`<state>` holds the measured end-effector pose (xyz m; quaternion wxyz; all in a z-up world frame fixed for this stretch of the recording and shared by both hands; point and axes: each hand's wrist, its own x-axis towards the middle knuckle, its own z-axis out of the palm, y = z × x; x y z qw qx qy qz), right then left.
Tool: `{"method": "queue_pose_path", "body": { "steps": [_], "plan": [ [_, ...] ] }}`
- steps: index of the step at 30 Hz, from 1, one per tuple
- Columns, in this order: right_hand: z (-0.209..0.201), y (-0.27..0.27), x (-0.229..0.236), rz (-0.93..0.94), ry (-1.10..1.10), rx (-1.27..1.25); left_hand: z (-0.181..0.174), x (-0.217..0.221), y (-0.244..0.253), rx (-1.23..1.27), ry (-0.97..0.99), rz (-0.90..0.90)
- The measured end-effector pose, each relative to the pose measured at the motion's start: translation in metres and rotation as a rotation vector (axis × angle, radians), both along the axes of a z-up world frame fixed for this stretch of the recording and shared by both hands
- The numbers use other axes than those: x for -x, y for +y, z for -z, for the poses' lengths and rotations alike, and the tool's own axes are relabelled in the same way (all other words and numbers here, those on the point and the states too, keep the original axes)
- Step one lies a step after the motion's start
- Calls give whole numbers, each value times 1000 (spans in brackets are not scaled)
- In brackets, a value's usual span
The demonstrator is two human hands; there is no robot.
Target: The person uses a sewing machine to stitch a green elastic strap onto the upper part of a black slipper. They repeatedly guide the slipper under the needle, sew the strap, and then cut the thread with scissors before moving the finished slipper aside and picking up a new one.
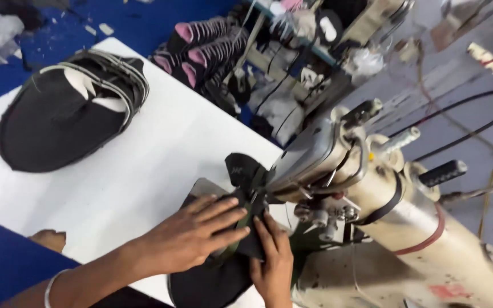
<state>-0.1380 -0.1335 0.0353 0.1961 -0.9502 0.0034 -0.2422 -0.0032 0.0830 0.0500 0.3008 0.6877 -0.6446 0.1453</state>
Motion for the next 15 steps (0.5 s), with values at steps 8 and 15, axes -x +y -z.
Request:
{"method": "queue_pose_path", "body": {
  "steps": [8, 15],
  "plan": [
    [-15, 9, 4, 57, 62, 66, -6, 1, -32, 121, 648, -88],
    [-23, 12, -2, 78, 116, 90, 17, 47, -29, 303, 289, -159]
  ]
}}
